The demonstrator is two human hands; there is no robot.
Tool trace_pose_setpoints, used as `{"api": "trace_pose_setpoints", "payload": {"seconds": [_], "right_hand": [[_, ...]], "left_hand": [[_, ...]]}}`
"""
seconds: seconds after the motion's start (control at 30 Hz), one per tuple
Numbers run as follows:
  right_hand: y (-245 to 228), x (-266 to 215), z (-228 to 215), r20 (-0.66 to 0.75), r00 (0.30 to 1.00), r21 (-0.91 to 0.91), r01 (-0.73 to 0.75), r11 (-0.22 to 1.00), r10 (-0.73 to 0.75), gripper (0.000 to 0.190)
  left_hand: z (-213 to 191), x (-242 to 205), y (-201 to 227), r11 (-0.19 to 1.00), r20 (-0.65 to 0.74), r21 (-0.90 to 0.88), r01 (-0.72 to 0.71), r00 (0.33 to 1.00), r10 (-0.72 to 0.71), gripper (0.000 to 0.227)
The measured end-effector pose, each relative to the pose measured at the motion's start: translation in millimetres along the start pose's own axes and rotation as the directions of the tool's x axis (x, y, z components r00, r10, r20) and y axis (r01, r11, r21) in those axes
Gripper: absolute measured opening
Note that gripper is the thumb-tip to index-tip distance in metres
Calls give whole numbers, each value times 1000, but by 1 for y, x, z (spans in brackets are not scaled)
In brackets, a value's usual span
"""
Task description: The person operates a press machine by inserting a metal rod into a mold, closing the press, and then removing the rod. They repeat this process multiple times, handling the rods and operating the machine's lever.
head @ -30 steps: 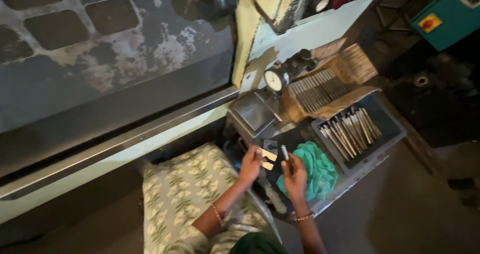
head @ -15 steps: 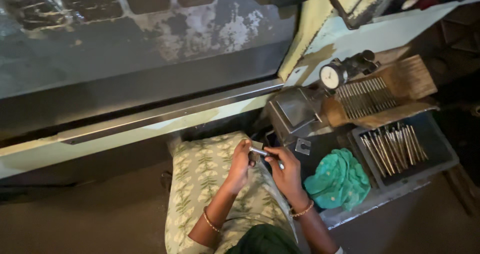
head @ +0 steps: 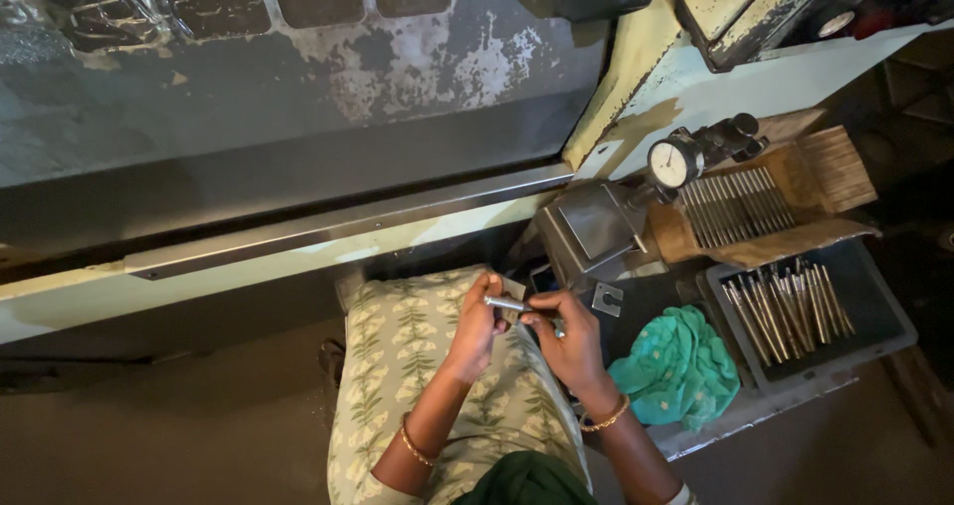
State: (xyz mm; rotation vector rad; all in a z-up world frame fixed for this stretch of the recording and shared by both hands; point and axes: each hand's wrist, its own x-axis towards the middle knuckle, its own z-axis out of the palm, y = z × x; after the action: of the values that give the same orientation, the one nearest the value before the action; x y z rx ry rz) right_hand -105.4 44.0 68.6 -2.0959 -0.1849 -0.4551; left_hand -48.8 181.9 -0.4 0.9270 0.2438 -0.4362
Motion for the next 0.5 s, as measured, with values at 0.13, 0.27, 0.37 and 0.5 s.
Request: {"api": "trace_pose_setpoints", "payload": {"seconds": [0.13,0.27,0.37,0.5], "right_hand": [[-3,3,-2,3,1000,6,-7,1000,7,23],[-5,3,-4,-7,999,-38,52,998,-52,23],[-4,3,-5,-5,999,-21,45,999,-45,23],[-3,1,-4,-21,999,-2,47,999,-47,22]], "left_hand": [[1,-3,2,1000,28,-6,-15,1000,15,24],[0,-4,7,1000,24,-9,-9,1000,10,23],[1,-5,7,1000,37,-2,4,999,-4,23],[4,-7,7,999,76,-35,-28,997,31,26]]}}
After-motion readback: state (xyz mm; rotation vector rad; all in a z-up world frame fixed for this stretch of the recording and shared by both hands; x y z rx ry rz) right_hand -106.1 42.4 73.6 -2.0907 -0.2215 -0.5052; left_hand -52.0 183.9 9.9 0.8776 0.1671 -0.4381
